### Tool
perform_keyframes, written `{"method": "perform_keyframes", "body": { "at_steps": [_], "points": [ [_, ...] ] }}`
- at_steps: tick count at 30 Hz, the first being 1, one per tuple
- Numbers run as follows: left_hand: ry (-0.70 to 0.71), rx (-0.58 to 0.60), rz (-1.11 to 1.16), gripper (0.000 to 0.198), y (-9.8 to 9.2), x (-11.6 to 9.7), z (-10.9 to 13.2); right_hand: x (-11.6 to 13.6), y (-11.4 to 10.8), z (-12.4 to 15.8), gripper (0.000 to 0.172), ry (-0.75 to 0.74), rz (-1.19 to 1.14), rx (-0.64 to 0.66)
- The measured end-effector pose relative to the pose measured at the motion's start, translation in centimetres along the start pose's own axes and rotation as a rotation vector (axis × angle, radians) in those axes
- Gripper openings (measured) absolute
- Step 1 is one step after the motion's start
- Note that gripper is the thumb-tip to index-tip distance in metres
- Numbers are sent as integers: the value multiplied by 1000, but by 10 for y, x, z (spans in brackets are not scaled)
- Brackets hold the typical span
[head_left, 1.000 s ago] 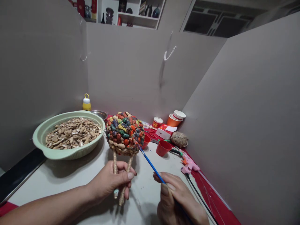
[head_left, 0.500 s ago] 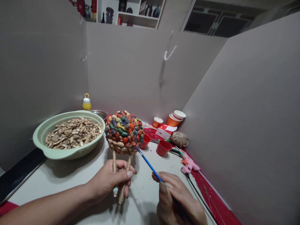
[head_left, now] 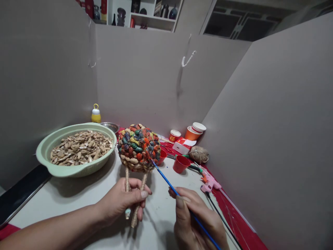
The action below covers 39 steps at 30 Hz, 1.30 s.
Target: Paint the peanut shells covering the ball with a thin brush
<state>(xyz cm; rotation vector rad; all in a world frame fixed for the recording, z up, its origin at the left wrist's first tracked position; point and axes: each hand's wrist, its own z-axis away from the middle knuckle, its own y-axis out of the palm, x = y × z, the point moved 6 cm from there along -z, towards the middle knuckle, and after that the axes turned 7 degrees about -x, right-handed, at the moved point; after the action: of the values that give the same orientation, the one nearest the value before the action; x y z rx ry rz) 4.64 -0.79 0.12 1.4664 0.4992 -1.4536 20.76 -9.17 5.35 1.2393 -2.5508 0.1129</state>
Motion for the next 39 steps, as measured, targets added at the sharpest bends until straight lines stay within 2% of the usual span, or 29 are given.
{"method": "perform_keyframes", "body": {
  "at_steps": [4,11,17,29,35,39],
  "points": [
    [9,-12,12,50,-2,-1,-1,2,1,-1,34,-16,-11,-32],
    [-1,5,27,49,0,1,-1,12,1,-7,12,-37,129,-56],
    [-1,-3,29,49,1,-1,-1,12,3,-3,35,-136,110,-1],
    [2,-14,11,50,0,-2,-2,13,3,-6,30,-105,120,52],
    [13,-28,8,51,-1,-2,-3,15,5,-5,30,-139,122,16],
    [34,-46,-40,54,-3,-2,-6,17,3,-8,28,-117,143,103]
  ]
}}
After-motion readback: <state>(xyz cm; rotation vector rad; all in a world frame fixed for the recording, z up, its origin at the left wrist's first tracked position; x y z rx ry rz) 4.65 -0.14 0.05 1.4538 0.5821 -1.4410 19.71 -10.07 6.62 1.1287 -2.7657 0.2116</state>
